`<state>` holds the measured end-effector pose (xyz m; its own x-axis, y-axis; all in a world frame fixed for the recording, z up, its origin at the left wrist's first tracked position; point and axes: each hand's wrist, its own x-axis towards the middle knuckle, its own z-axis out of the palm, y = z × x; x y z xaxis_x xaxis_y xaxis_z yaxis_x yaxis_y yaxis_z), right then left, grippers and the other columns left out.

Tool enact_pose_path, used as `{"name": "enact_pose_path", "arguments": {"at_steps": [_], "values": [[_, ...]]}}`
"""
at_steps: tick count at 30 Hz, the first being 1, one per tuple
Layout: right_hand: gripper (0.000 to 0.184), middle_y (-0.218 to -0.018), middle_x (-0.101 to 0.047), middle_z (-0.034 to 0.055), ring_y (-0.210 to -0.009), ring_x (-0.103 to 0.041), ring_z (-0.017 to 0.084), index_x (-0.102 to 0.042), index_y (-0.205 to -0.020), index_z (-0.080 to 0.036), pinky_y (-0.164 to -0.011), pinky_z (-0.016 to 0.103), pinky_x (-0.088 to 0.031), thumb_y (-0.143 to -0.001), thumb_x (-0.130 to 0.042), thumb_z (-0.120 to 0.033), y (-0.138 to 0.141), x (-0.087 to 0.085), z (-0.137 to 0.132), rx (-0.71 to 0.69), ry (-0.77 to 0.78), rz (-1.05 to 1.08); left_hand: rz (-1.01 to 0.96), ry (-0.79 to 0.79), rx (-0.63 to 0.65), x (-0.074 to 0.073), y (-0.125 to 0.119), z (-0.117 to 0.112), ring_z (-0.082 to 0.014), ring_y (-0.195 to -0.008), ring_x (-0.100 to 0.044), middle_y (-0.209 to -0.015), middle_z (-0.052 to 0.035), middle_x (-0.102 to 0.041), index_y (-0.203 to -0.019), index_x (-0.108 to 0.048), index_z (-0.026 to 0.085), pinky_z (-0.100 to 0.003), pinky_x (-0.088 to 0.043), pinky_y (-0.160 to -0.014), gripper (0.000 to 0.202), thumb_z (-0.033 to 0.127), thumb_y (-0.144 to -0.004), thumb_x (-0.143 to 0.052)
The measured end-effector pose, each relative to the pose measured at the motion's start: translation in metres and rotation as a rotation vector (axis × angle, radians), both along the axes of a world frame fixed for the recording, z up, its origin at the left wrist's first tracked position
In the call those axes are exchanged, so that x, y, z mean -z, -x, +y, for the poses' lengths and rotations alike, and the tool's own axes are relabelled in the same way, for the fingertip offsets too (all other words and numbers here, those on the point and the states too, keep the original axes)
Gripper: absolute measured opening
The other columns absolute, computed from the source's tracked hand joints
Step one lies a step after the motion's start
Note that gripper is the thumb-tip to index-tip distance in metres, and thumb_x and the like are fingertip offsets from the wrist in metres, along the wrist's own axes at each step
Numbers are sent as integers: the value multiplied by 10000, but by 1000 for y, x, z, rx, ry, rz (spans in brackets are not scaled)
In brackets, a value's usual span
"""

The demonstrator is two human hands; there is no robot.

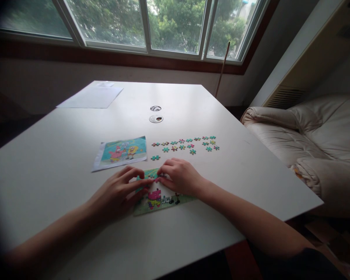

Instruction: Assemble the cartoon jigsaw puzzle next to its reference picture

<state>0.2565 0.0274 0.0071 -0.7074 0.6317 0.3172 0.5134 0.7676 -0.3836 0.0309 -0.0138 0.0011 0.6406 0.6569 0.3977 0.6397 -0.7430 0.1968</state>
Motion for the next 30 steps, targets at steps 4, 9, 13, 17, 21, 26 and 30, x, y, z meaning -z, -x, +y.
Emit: {"name": "enact_pose_path", "arguments": {"at_steps": [4, 9, 13, 17, 21, 26, 30], "values": [[97, -859, -652, 55, -816, -586, 158, -668, -862, -168, -753, 278, -465, -824, -604, -230, -1, 1, 0, -4, -11, 2, 3, 9, 2, 1, 0, 0, -208, -857, -523, -936, -75, -588, -1073, -644, 233, -357, -480, -730, 233, 242, -902, -488], [102, -843, -650, 52, -801, -583, 151, -681, -840, -165, -742, 269, -465, -824, -602, -227, -1, 3, 1, -11, -20, 15, -5, 6, -1, -1, -1, 0, -202, -842, -522, -921, -75, -589, -1077, -645, 229, -352, -484, -721, 240, 240, -904, -479], [113, -854, -655, 55, -803, -588, 154, -687, -859, -167, -739, 273, -471, -825, -611, -243, -2, 1, 2, -18, -10, 9, -4, 0, 2, -2, -1, -1, -200, -833, -522, -908, -76, -592, -1063, -650, 224, -347, -487, -714, 240, 242, -907, -469], [131, -876, -666, 61, -827, -593, 161, -684, -894, -174, -753, 280, -478, -813, -640, -267, -6, -5, 4, -54, 23, -9, -9, -15, 3, -2, -1, 0, -197, -821, -525, -901, -77, -592, -1039, -658, 220, -337, -488, -704, 232, 238, -905, -469], [168, -868, -676, 66, -824, -596, 170, -675, -929, -161, -744, 285, -482, -790, -666, -255, -9, -9, 5, -69, 10, -3, 1, -5, 4, -2, -1, 0, -200, -833, -527, -909, -77, -593, -1043, -653, 216, -346, -490, -718, 233, 233, -907, -464], [127, -854, -672, 66, -809, -594, 163, -676, -895, -169, -731, 275, -481, -817, -636, -260, -10, -9, 5, -80, 2, 17, -8, -8, 7, -2, -2, 0, -194, -826, -527, -898, -70, -588, -1045, -653, 225, -332, -485, -711, 231, 215, -896, -477], [138, -846, -667, 65, -815, -589, 166, -677, -880, -172, -744, 285, -477, -818, -634, -287, -6, -6, 3, -55, 0, 16, -11, -8, 4, 0, -1, 0, -192, -828, -524, -907, -67, -583, -1036, -655, 239, -323, -477, -709, 217, 225, -892, -493]]}}
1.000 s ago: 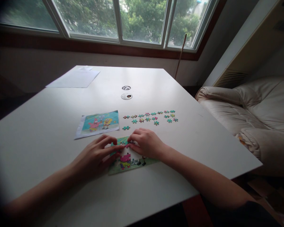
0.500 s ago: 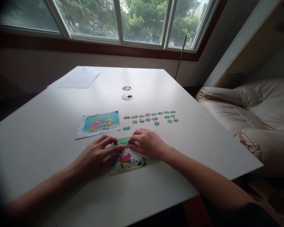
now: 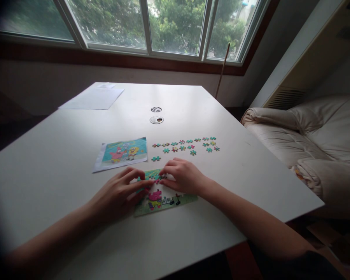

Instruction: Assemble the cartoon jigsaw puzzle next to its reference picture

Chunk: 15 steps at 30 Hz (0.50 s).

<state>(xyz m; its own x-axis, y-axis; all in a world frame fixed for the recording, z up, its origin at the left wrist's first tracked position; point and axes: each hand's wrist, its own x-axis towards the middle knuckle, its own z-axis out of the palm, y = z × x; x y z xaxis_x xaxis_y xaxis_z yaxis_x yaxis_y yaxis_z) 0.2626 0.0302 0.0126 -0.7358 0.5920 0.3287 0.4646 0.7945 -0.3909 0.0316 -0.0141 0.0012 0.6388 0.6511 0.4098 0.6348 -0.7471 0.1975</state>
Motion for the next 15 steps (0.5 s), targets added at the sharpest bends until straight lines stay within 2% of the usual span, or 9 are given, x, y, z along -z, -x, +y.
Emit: {"name": "enact_pose_path", "arguments": {"at_steps": [5, 9, 15], "values": [[149, -849, -653, 60, -826, -582, 164, -673, -864, -166, -752, 285, -470, -813, -640, -301, 5, 3, -3, 37, 25, 5, -3, 13, 12, 1, 0, 0, -193, -835, -524, -909, -69, -575, -1047, -653, 241, -327, -475, -718, 224, 214, -890, -495], [117, -847, -647, 50, -856, -575, 160, -668, -846, -170, -780, 283, -463, -800, -661, -277, 7, 4, -1, 40, 112, 21, -22, -8, 15, -1, -1, -1, -187, -826, -531, -895, -67, -584, -1037, -658, 241, -317, -480, -709, 223, 209, -886, -498], [113, -828, -637, 43, -840, -571, 157, -697, -876, -190, -776, 276, -460, -789, -683, -260, 6, 3, 0, -12, 225, 47, -59, -63, -57, 0, 0, 3, -196, -806, -533, -877, -74, -603, -974, -668, 199, -326, -490, -687, 199, 191, -877, -494]]}}
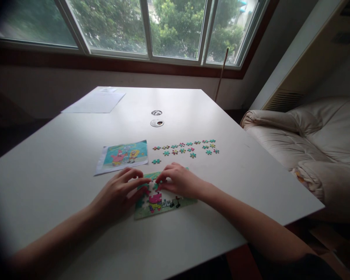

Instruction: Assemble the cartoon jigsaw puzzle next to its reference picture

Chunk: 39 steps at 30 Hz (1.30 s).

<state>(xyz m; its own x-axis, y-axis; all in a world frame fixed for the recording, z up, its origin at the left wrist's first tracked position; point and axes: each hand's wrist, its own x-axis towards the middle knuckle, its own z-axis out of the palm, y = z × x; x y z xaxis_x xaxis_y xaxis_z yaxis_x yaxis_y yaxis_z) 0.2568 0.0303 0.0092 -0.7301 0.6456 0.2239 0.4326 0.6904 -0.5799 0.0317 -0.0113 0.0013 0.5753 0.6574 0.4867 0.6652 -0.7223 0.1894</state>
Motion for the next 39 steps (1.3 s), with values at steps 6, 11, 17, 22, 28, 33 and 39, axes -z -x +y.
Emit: {"name": "enact_pose_path", "arguments": {"at_steps": [6, 11, 17, 22, 28, 33, 39], "values": [[175, -871, -606, 57, -831, -549, 151, -696, -964, -199, -765, 273, -461, -867, -556, -157, -1, -1, -3, -29, -57, 8, 9, 15, -8, 1, 2, 1, -198, -810, -514, -874, -70, -596, -967, -661, 192, -324, -478, -686, 189, 180, -883, -491], [100, -825, -612, 51, -817, -537, 165, -690, -876, -186, -752, 282, -451, -825, -632, -250, -1, -5, -7, -11, -139, -36, -19, 38, 13, -1, 5, 0, -185, -790, -504, -856, -59, -587, -940, -658, 207, -311, -464, -679, 202, 153, -875, -475], [149, -838, -630, 57, -798, -545, 161, -709, -929, -204, -727, 267, -455, -829, -637, -288, 2, -5, -8, -9, -182, -94, 5, 34, 51, -2, 7, -2, -197, -801, -511, -855, -58, -588, -941, -650, 213, -326, -462, -686, 178, 171, -850, -503], [174, -850, -640, 66, -799, -550, 158, -712, -962, -202, -729, 265, -453, -883, -560, -232, 6, -7, -8, -3, -202, -133, 22, 18, 64, -4, 10, -4, -191, -793, -511, -853, -52, -596, -924, -652, 217, -319, -455, -689, 167, 157, -862, -509], [168, -887, -635, 80, -864, -550, 184, -698, -958, -168, -775, 290, -455, -836, -624, -257, 10, -14, -9, -1, -158, -191, 22, 19, 85, -6, 12, -3, -180, -773, -505, -819, -50, -594, -881, -659, 215, -295, -441, -668, 165, 154, -865, -506], [135, -905, -629, 87, -903, -551, 197, -685, -917, -141, -784, 289, -449, -806, -656, -212, 17, -26, -4, -17, -34, -283, 21, 44, 99, -5, 13, -2, -179, -771, -500, -816, -49, -596, -892, -659, 216, -297, -438, -672, 169, 151, -866, -505], [101, -891, -649, 72, -880, -564, 180, -650, -868, -135, -790, 290, -429, -770, -670, -151, 21, -30, 3, -42, 21, -260, 17, 30, 106, -4, 14, -2, -173, -763, -507, -807, -46, -594, -895, -660, 220, -282, -441, -663, 170, 154, -860, -507]]}}
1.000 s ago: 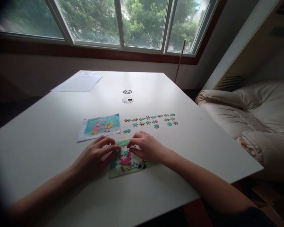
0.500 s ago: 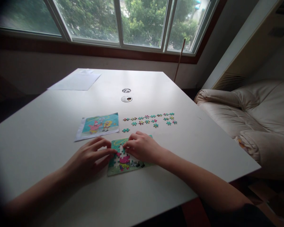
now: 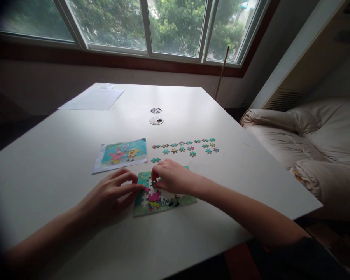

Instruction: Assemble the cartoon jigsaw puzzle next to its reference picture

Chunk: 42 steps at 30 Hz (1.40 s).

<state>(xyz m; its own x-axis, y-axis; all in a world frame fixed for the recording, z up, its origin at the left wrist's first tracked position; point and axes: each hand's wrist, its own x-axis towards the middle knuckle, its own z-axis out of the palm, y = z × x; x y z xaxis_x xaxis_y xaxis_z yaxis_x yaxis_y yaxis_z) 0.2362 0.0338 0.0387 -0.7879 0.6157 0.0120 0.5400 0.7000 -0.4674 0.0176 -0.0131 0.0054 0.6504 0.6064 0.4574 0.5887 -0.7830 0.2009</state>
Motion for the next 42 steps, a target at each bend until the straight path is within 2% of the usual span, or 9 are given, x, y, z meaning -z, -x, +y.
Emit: {"name": "enact_pose_path", "arguments": {"at_steps": [6, 10, 16, 21, 27, 30, 36, 42], "values": [[47, -761, -677, 13, -683, -588, 107, -669, -816, -150, -638, 213, -421, -771, -656, -160, 5, 8, 3, 155, 167, 165, -5, 15, 1, -2, 0, -1, -174, -761, -501, -805, -45, -593, -898, -653, 217, -287, -438, -657, 168, 156, -869, -499], [55, -761, -692, 10, -683, -603, 101, -688, -807, -155, -647, 206, -430, -769, -648, -155, 8, 11, 4, 192, 216, 211, -5, 18, -1, -1, -1, -1, -179, -764, -499, -809, -47, -593, -904, -649, 213, -293, -439, -653, 166, 153, -869, -498], [32, -744, -691, 9, -726, -588, 127, -693, -772, -167, -738, 252, -422, -759, -665, -176, 10, 14, 4, 153, 71, 190, 26, 36, -15, 3, 1, 0, -197, -801, -505, -860, -64, -599, -991, -636, 202, -330, -464, -689, 193, 158, -871, -492], [46, -753, -670, 20, -738, -571, 135, -669, -785, -158, -739, 262, -416, -780, -655, -201, 4, 16, 6, 135, -39, 213, 53, 20, -21, 3, 1, 1, -198, -810, -519, -881, -69, -598, -1085, -622, 212, -337, -478, -696, 251, 174, -886, -475], [37, -741, -651, 19, -737, -565, 136, -661, -788, -167, -738, 265, -424, -799, -635, -190, -21, 18, 8, 168, -88, 231, 56, -10, -24, 1, 0, 1, -192, -798, -532, -880, -65, -599, -1053, -638, 214, -332, -482, -687, 252, 162, -874, -469], [64, -766, -651, 38, -756, -554, 149, -674, -818, -168, -737, 272, -436, -817, -616, -196, -27, 21, 3, 132, -113, 234, 65, -3, -23, 1, -1, 1, -197, -796, -533, -883, -69, -596, -1048, -637, 206, -345, -484, -689, 244, 165, -875, -470], [206, -811, -630, 64, -797, -533, 168, -694, -1009, -191, -741, 282, -443, -888, -535, -244, -22, 26, -8, -4, -194, 202, 77, 26, -35, 0, -2, 0, -208, -815, -532, -892, -74, -594, -1047, -630, 201, -352, -485, -693, 240, 164, -874, -467], [238, -790, -624, 64, -755, -517, 164, -720, -953, -201, -706, 276, -428, -912, -501, -286, -18, 25, -10, -11, -238, 165, 99, 26, -60, 0, -3, 0, -207, -815, -532, -903, -75, -588, -1033, -622, 202, -344, -478, -696, 226, 169, -875, -464]]}}
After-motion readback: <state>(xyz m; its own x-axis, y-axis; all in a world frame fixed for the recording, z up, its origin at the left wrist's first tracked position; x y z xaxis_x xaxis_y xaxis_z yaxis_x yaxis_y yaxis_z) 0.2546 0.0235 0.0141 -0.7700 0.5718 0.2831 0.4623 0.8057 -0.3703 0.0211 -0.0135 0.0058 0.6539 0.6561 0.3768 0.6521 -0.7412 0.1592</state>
